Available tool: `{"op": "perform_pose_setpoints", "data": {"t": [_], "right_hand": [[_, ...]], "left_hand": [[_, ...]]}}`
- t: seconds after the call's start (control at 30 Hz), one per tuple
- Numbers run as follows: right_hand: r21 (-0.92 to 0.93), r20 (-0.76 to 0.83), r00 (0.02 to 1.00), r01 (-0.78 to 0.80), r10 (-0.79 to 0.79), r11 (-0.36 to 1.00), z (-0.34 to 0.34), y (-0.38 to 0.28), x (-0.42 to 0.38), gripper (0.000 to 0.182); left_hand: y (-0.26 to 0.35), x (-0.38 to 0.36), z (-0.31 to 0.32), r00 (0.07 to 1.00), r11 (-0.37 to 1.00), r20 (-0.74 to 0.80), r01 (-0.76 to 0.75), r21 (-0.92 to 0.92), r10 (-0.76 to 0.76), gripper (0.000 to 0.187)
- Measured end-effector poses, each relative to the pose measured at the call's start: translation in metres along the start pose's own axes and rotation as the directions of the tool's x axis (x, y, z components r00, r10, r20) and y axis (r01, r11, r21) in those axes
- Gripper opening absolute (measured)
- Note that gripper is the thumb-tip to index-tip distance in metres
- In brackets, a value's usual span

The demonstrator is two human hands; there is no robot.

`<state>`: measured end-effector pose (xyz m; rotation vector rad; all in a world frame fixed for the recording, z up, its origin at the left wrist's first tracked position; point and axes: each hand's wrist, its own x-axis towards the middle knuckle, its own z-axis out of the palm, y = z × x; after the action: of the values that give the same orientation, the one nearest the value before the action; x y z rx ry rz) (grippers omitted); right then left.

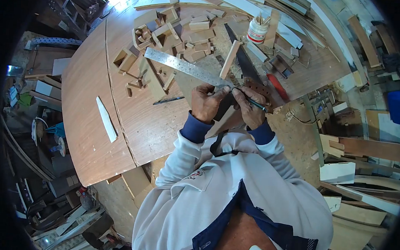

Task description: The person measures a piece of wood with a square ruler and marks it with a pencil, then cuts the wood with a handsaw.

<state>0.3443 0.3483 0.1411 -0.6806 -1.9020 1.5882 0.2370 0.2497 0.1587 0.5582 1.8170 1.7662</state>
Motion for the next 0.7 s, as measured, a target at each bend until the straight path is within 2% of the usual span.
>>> {"op": "perform_pose_setpoints", "data": {"t": [0.07,0.13,0.17,0.23,0.27,0.3,0.37,0.47,0.53,0.6,0.67,0.7], "right_hand": [[-0.034,0.005,1.0,0.026,-0.026,0.999,-0.002,-0.008,0.0,0.028],[0.058,-0.008,0.999,-0.035,0.035,0.998,-0.003,-0.011,-0.002,0.029],[0.058,-0.008,0.999,-0.034,0.035,0.998,-0.004,-0.007,-0.002,0.029],[0.002,-0.006,0.999,-0.054,0.054,0.999,-0.009,0.006,-0.003,0.029],[0.003,-0.009,0.999,-0.054,0.054,0.999,-0.01,0.004,-0.003,0.029],[0.02,0.006,0.997,-0.073,0.073,0.997,-0.012,0.001,-0.003,0.029],[0.038,0.014,0.996,-0.094,0.093,0.995,-0.012,-0.001,-0.004,0.029],[0.035,-0.003,0.999,-0.037,0.037,0.999,-0.005,-0.004,-0.003,0.029],[0.113,0.024,0.989,-0.149,0.147,0.982,-0.001,-0.012,-0.003,0.029],[0.094,0.006,0.992,-0.123,0.123,0.988,0.002,-0.016,-0.002,0.029],[0.077,-0.01,0.995,-0.095,0.096,0.992,0.004,-0.015,0.0,0.029],[0.02,-0.015,0.999,-0.031,0.031,0.999,0.004,-0.012,0.001,0.029]], "left_hand": [[0.009,-0.003,0.001,1.0,1.0,-0.009,-0.027,-0.003,0.027,0.018],[0.016,-0.006,-0.003,0.993,0.991,0.063,0.104,-0.08,-0.099,0.017],[0.013,-0.005,-0.006,0.993,0.991,0.063,0.103,-0.079,-0.099,0.017],[0.004,-0.003,-0.016,0.977,0.955,0.164,0.177,-0.239,-0.14,0.018],[0.007,-0.002,-0.02,0.976,0.994,0.191,0.109,-0.023,-0.102,0.017],[0.011,-0.003,-0.019,0.976,0.994,0.193,0.108,-0.021,-0.102,0.017],[0.02,-0.007,-0.014,0.973,0.949,0.181,0.189,-0.253,-0.145,0.018],[0.016,-0.007,-0.015,0.967,0.944,0.19,0.213,-0.251,-0.168,0.019],[-0.002,-0.004,-0.02,0.965,0.945,0.229,0.188,-0.267,-0.127,0.02],[-0.011,-0.003,-0.023,0.96,0.944,0.266,0.163,-0.285,-0.086,0.021],[-0.012,-0.003,-0.025,0.943,0.787,0.311,0.282,-0.549,-0.121,0.022],[-0.011,-0.004,-0.025,0.942,0.789,0.314,0.284,-0.545,-0.122,0.022]]}}
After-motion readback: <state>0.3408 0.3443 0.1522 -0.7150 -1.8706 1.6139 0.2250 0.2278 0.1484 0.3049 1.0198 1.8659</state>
